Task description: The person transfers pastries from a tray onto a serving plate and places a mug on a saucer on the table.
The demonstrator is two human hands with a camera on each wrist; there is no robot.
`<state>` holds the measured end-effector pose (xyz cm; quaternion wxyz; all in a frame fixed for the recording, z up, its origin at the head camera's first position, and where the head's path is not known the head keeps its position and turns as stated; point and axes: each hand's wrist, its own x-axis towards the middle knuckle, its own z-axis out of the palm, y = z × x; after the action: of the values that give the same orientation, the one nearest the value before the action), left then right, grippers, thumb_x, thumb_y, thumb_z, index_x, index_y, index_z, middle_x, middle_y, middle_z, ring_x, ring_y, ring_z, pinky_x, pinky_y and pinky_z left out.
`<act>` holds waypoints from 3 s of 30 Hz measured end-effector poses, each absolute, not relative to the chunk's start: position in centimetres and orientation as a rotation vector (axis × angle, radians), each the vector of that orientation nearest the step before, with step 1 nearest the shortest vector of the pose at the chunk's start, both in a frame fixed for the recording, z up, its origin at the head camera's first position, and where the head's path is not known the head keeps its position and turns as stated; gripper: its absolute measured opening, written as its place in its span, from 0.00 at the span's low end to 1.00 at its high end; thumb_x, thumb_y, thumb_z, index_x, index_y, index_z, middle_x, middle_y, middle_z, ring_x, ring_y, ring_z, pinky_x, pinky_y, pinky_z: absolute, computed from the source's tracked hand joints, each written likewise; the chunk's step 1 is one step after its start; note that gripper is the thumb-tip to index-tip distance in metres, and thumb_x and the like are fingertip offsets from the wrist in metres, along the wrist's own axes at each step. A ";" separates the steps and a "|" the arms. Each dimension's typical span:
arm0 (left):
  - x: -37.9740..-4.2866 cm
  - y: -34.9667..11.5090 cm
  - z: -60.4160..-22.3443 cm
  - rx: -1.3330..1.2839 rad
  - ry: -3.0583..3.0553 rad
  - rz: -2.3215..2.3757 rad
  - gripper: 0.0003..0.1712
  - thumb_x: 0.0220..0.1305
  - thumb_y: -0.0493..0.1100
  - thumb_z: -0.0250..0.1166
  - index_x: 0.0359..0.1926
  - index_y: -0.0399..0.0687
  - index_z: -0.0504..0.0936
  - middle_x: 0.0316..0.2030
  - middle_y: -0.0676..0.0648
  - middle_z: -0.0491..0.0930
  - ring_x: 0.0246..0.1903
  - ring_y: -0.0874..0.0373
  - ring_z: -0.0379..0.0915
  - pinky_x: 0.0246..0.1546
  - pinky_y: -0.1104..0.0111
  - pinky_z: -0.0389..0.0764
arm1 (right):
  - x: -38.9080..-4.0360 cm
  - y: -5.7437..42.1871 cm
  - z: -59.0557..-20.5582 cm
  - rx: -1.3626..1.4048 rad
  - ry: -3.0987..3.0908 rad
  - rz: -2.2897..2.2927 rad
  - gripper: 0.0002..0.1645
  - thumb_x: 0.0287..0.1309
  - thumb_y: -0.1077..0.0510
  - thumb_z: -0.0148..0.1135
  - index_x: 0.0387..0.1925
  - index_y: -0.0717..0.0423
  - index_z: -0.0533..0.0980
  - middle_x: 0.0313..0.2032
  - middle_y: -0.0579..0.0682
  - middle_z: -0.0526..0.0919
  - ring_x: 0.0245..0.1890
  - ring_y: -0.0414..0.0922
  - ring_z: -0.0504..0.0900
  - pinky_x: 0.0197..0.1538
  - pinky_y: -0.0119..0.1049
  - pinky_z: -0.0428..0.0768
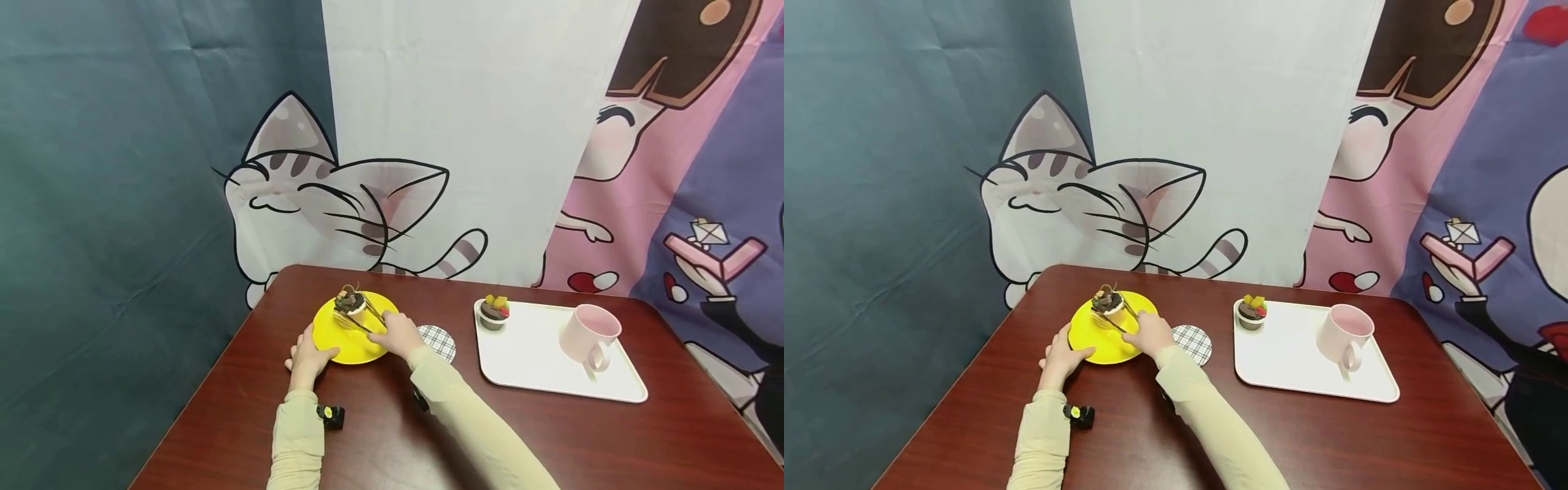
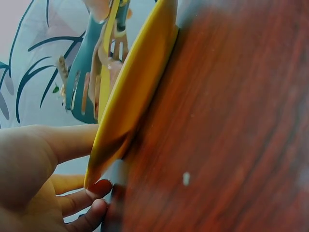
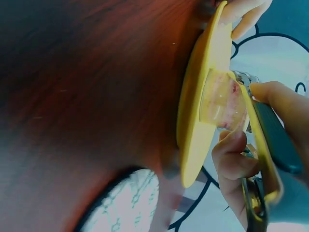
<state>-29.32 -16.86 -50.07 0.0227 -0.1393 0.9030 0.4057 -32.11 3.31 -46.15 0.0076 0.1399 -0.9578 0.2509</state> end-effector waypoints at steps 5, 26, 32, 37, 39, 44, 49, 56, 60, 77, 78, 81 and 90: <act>-29.4 -17.0 -50.2 -0.417 2.797 1.259 0.51 0.57 0.48 0.67 0.74 0.44 0.50 0.68 0.32 0.56 0.61 0.31 0.53 0.56 0.40 0.51 | -30.8 4.2 -46.9 0.407 -2.938 0.806 0.25 0.50 0.46 0.67 0.41 0.62 0.76 0.25 0.53 0.78 0.23 0.46 0.73 0.28 0.38 0.72; -29.4 -17.1 -50.1 -0.414 2.781 1.272 0.50 0.58 0.48 0.66 0.75 0.45 0.49 0.69 0.32 0.55 0.60 0.33 0.52 0.55 0.40 0.50 | -31.1 5.6 -46.0 0.520 -2.968 0.809 0.30 0.62 0.41 0.59 0.60 0.53 0.74 0.48 0.56 0.85 0.43 0.52 0.84 0.48 0.45 0.80; -29.4 -17.1 -50.0 -0.411 2.782 1.273 0.49 0.59 0.48 0.66 0.75 0.45 0.49 0.70 0.33 0.56 0.60 0.33 0.52 0.55 0.41 0.50 | -31.3 5.7 -46.5 0.573 -2.904 0.799 0.09 0.64 0.53 0.59 0.42 0.53 0.78 0.25 0.50 0.79 0.25 0.44 0.73 0.33 0.36 0.73; -29.4 -17.0 -50.1 -0.420 2.780 1.280 0.49 0.59 0.48 0.66 0.75 0.46 0.49 0.69 0.33 0.56 0.61 0.33 0.52 0.55 0.41 0.50 | -31.6 5.8 -46.8 0.557 -2.908 0.856 0.12 0.59 0.52 0.64 0.42 0.53 0.79 0.26 0.49 0.81 0.25 0.43 0.70 0.32 0.34 0.70; -29.4 -17.0 -50.1 -0.423 2.774 1.281 0.49 0.59 0.48 0.66 0.75 0.46 0.49 0.69 0.33 0.56 0.61 0.33 0.51 0.55 0.40 0.50 | -31.6 5.9 -47.0 0.549 -2.914 0.872 0.13 0.58 0.51 0.65 0.42 0.53 0.80 0.29 0.50 0.83 0.26 0.43 0.71 0.33 0.35 0.71; -29.3 -16.9 -50.1 -0.434 2.771 1.281 0.49 0.59 0.48 0.66 0.75 0.46 0.49 0.69 0.33 0.56 0.61 0.33 0.52 0.55 0.41 0.49 | -31.4 6.4 -47.5 0.549 -2.903 0.926 0.15 0.56 0.50 0.67 0.41 0.55 0.81 0.31 0.51 0.84 0.27 0.43 0.73 0.34 0.35 0.72; -29.4 -17.0 -50.1 -0.437 2.769 1.289 0.49 0.59 0.48 0.67 0.75 0.46 0.50 0.68 0.33 0.57 0.61 0.33 0.52 0.56 0.41 0.49 | -30.7 7.4 -47.3 0.563 -2.881 0.946 0.13 0.54 0.51 0.68 0.38 0.54 0.82 0.31 0.48 0.84 0.28 0.41 0.74 0.37 0.35 0.74; -29.5 -16.9 -50.0 -0.423 2.779 1.283 0.50 0.58 0.48 0.67 0.75 0.45 0.49 0.69 0.33 0.56 0.61 0.33 0.52 0.56 0.40 0.50 | -29.0 10.1 -46.8 0.495 -2.847 0.937 0.06 0.54 0.52 0.68 0.34 0.47 0.83 0.32 0.45 0.85 0.32 0.43 0.78 0.42 0.41 0.77; -29.5 -17.0 -50.2 -0.415 2.779 1.279 0.50 0.58 0.49 0.67 0.75 0.45 0.49 0.69 0.32 0.55 0.61 0.33 0.52 0.55 0.40 0.50 | -28.0 12.1 -46.7 0.360 -2.849 0.969 0.09 0.56 0.50 0.68 0.38 0.46 0.82 0.37 0.46 0.86 0.35 0.45 0.80 0.45 0.43 0.77; -29.4 -17.0 -49.9 -0.399 2.769 1.274 0.50 0.59 0.49 0.65 0.75 0.45 0.47 0.69 0.32 0.54 0.61 0.32 0.50 0.55 0.39 0.49 | -22.9 24.7 -43.9 -0.106 -2.737 0.901 0.19 0.57 0.51 0.67 0.50 0.52 0.79 0.31 0.59 0.85 0.30 0.49 0.79 0.32 0.37 0.71; -29.4 -17.0 -50.0 -0.401 2.770 1.271 0.50 0.59 0.49 0.65 0.75 0.45 0.47 0.70 0.32 0.54 0.61 0.33 0.50 0.56 0.40 0.49 | -22.7 25.5 -44.0 -0.124 -2.742 0.897 0.20 0.57 0.51 0.66 0.50 0.53 0.79 0.31 0.60 0.85 0.29 0.49 0.78 0.31 0.37 0.70; -29.5 -17.0 -50.1 -0.398 2.770 1.273 0.50 0.59 0.49 0.65 0.75 0.45 0.47 0.69 0.32 0.53 0.61 0.33 0.50 0.56 0.40 0.48 | -22.4 27.3 -44.5 -0.155 -2.760 0.882 0.20 0.57 0.51 0.67 0.50 0.53 0.79 0.30 0.59 0.84 0.29 0.47 0.76 0.32 0.36 0.69; -29.5 -17.2 -50.0 -0.407 2.773 1.274 0.50 0.59 0.48 0.65 0.75 0.45 0.48 0.69 0.32 0.54 0.60 0.33 0.51 0.55 0.40 0.49 | -23.5 30.1 -46.2 -0.104 -2.932 0.856 0.20 0.56 0.49 0.67 0.48 0.53 0.80 0.34 0.62 0.84 0.34 0.50 0.78 0.35 0.39 0.71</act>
<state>-29.49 -17.16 -49.96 0.0317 -0.1320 0.9003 0.4136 -23.48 30.15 -46.22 0.0427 -0.0340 -0.9585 0.2798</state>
